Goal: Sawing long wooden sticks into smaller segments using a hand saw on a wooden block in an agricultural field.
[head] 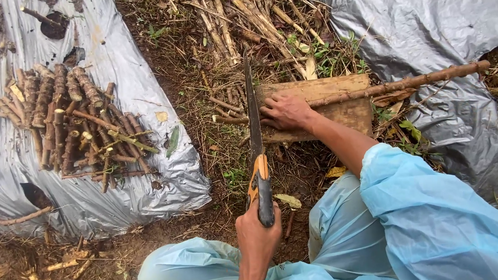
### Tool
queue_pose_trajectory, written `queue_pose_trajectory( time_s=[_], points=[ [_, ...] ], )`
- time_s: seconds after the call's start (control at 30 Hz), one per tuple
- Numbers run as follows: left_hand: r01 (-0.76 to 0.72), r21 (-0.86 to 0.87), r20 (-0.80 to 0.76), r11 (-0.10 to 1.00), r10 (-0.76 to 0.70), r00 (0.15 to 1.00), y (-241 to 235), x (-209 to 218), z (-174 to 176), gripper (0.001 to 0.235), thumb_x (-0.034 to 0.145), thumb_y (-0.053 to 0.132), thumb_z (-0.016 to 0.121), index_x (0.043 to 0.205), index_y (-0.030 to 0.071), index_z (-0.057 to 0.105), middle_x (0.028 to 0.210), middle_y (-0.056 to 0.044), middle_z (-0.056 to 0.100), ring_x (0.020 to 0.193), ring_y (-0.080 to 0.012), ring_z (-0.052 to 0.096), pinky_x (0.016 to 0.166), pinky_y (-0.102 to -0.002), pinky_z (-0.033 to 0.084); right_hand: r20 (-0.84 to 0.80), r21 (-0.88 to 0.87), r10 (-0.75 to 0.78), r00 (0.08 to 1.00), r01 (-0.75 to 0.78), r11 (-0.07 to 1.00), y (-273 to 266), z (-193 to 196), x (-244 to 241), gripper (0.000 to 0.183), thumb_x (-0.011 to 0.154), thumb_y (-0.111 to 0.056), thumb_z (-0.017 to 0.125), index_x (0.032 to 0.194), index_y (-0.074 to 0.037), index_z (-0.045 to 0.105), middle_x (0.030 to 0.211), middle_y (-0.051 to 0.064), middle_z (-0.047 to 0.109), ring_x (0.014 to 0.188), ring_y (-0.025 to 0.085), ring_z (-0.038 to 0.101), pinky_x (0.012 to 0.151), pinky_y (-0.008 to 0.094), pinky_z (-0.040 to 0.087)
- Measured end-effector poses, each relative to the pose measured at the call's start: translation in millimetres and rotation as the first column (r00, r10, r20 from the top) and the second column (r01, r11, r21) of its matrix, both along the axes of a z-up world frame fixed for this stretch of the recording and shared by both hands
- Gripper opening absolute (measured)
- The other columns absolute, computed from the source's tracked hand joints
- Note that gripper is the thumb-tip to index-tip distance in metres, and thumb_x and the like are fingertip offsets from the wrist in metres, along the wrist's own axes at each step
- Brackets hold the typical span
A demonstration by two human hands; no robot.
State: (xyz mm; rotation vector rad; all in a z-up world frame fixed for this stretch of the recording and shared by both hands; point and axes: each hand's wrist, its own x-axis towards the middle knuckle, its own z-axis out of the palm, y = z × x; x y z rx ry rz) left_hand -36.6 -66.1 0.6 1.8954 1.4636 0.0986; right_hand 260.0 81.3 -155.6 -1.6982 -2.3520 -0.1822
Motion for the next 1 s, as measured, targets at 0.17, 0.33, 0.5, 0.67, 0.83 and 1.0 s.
queue_pose_trajectory(
  time_s=[0.17,0.33,0.5,0.67,0.83,1.0],
  points=[
    [0.023,0.090,0.053,0.996,-0.028,0.998,-2.0,20.5,-16.7,0.022,0.089,0.022,0.077,0.073,0.010,0.068,0.047,0.004,0.059,0.030,-0.0107,0.043,0.029,-0.026,0.040,0.016,-0.060,-0.068,0.998,0.069,0.996,1.4,-2.2,0.9,0.054,0.107,-0.058,0.030,0.113,-0.014,0.061,0.100,0.007,0.061,0.075,0.017,0.057,0.054,0.027,0.052],
    [-0.001,0.274,0.169,0.962,-0.047,0.984,6.5,43.7,10.7,0.026,0.083,0.015,0.077,0.061,0.011,0.065,0.043,0.001,0.057,0.031,-0.0136,0.042,0.032,-0.031,0.038,0.000,-0.024,-0.077,0.997,0.077,0.997,10.6,-19.5,-0.5,0.050,0.110,-0.051,0.031,0.113,-0.009,0.058,0.096,0.007,0.057,0.070,0.017,0.053,0.051,0.027,0.049],
    [-0.044,0.103,0.116,0.994,0.032,0.993,40.4,34.5,12.1,0.039,0.095,0.033,0.074,0.063,0.013,0.063,0.044,0.008,0.046,0.032,-0.0110,0.032,0.031,-0.031,0.035,-0.049,-0.034,-0.165,0.985,0.164,0.986,11.0,-9.5,-2.7,0.054,0.109,-0.055,0.032,0.104,-0.011,0.062,0.088,0.006,0.056,0.067,0.016,0.051,0.051,0.027,0.044],
    [0.028,0.081,-0.002,0.996,-0.028,1.000,-7.7,4.4,39.0,0.021,0.089,0.023,0.074,0.072,0.009,0.072,0.049,0.000,0.063,0.033,-0.0143,0.049,0.032,-0.029,0.046,-0.117,-0.195,-0.237,0.964,0.212,0.958,17.3,-7.6,0.9,0.059,0.108,-0.058,0.026,0.117,-0.012,0.062,0.097,0.007,0.058,0.076,0.019,0.054,0.059,0.029,0.045],
    [0.033,0.075,-0.078,0.997,-0.027,0.997,-57.6,-50.9,41.4,0.005,0.077,0.021,0.077,0.075,0.017,0.073,0.048,0.000,0.066,0.036,-0.0173,0.060,0.042,-0.032,0.052,-0.096,-0.181,-0.216,0.972,0.197,0.964,15.2,-9.2,-4.3,0.059,0.110,-0.057,0.026,0.116,-0.010,0.062,0.096,0.006,0.057,0.073,0.017,0.053,0.058,0.028,0.045],
    [-0.038,0.165,0.086,0.986,0.024,0.996,-46.0,-34.1,66.3,0.016,0.077,0.017,0.078,0.063,0.014,0.070,0.039,0.002,0.060,0.026,-0.0149,0.050,0.033,-0.032,0.042,-0.102,-0.078,-0.204,0.974,0.197,0.977,14.7,-14.9,-0.5,0.053,0.111,-0.054,0.029,0.104,-0.011,0.059,0.089,0.003,0.055,0.064,0.013,0.047,0.052,0.024,0.044]
  ],
)
